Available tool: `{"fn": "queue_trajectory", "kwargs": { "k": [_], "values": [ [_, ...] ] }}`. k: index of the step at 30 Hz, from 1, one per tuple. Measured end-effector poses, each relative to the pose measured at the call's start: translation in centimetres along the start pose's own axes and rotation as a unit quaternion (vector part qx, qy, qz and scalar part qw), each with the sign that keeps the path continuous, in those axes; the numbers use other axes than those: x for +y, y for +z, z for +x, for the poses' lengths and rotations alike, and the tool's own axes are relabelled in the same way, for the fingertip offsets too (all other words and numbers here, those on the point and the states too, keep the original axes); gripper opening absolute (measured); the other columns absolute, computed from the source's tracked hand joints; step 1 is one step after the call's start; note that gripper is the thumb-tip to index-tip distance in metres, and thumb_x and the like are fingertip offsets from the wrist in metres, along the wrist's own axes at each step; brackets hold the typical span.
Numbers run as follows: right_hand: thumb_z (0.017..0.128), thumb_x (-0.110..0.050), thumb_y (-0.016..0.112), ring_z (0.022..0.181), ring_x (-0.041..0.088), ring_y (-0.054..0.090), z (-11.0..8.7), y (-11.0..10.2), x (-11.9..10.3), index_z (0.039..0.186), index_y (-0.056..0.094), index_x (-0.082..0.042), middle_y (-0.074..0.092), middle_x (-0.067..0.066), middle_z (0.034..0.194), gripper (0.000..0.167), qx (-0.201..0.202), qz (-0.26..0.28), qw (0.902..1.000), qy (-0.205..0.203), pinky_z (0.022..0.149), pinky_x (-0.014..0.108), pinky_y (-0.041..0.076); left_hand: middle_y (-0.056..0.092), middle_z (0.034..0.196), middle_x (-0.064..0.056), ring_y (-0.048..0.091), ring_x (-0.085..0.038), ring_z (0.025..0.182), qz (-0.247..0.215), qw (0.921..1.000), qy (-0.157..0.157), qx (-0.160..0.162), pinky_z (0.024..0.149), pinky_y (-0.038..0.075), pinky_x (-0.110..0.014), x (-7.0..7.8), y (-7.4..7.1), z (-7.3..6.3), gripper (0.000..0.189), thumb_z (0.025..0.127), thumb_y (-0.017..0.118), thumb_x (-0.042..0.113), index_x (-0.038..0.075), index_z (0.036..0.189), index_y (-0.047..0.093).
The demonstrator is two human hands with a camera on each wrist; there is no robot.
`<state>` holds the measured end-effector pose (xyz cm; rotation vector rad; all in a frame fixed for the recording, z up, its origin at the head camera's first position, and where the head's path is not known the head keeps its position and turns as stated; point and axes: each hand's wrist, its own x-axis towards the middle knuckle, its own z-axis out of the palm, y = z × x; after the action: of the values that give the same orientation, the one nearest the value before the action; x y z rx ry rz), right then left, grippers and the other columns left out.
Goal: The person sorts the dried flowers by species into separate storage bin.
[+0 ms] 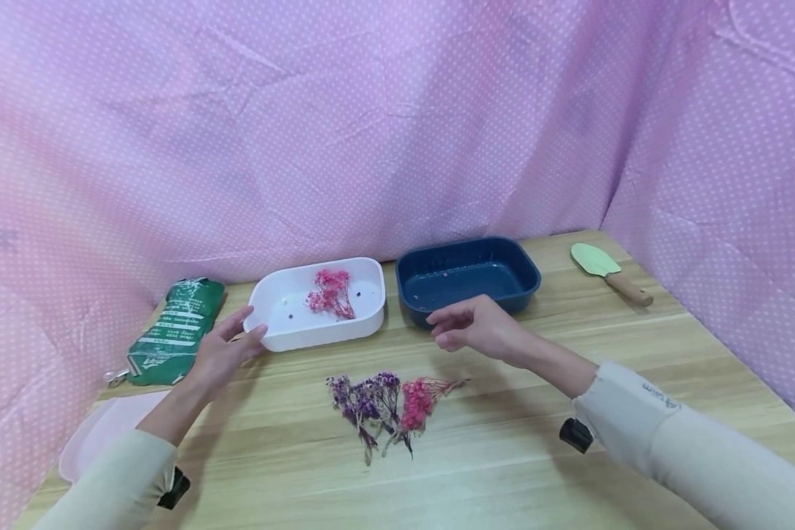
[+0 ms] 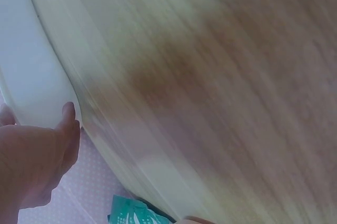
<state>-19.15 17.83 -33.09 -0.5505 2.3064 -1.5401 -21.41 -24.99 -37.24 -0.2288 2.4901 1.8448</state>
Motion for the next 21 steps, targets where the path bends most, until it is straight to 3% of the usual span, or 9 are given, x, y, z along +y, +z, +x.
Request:
{"fn": "queue_trajectory", "kwargs": {
  "k": [8,13,16,21],
  "values": [
    [0.088,-0.002,0.067,0.095,0.023,0.066,-0.7,0.5,1.9,0.120,0.063,0.005,0.069,0.018,0.103,0.033,-0.022,-0.064,0.9975,-0.019,0.079,0.021,0.056,0.031,0.150,-0.019,0.045,-0.029,0.126,0.006,1.0000,-0.006,-0.003,0.093,0.050,-0.024,0.2,-0.1,-0.1,0.074,0.093,0.063,0.030,0.015,0.154,0.023],
    [0.082,0.001,0.072,0.089,0.022,0.065,-0.8,1.7,3.0,0.116,0.064,0.009,0.070,0.013,0.095,0.036,-0.043,-0.120,0.9908,-0.046,0.076,0.023,0.056,0.032,0.149,-0.020,0.045,-0.030,0.127,0.005,1.0000,-0.006,-0.003,0.093,0.050,-0.025,0.2,-0.1,-0.1,0.075,0.093,0.064,0.030,0.015,0.154,0.023],
    [0.079,0.001,0.075,0.085,0.019,0.063,-0.9,2.6,3.4,0.114,0.066,0.006,0.069,0.007,0.091,0.037,-0.046,-0.163,0.9837,-0.058,0.074,0.024,0.056,0.031,0.150,-0.020,0.045,-0.030,0.127,0.006,0.9999,-0.008,-0.004,0.094,0.050,-0.026,0.2,-0.1,-0.1,0.075,0.093,0.064,0.030,0.015,0.154,0.023],
    [0.077,0.003,0.076,0.079,0.013,0.058,-1.0,3.7,3.7,0.112,0.070,-0.002,0.064,-0.002,0.087,0.037,-0.057,-0.244,0.9634,-0.097,0.069,0.024,0.055,0.031,0.150,-0.020,0.044,-0.031,0.127,0.008,0.9999,-0.008,-0.003,0.094,0.050,-0.027,0.2,-0.1,-0.1,0.076,0.092,0.065,0.031,0.016,0.154,0.023]
  ]
}}
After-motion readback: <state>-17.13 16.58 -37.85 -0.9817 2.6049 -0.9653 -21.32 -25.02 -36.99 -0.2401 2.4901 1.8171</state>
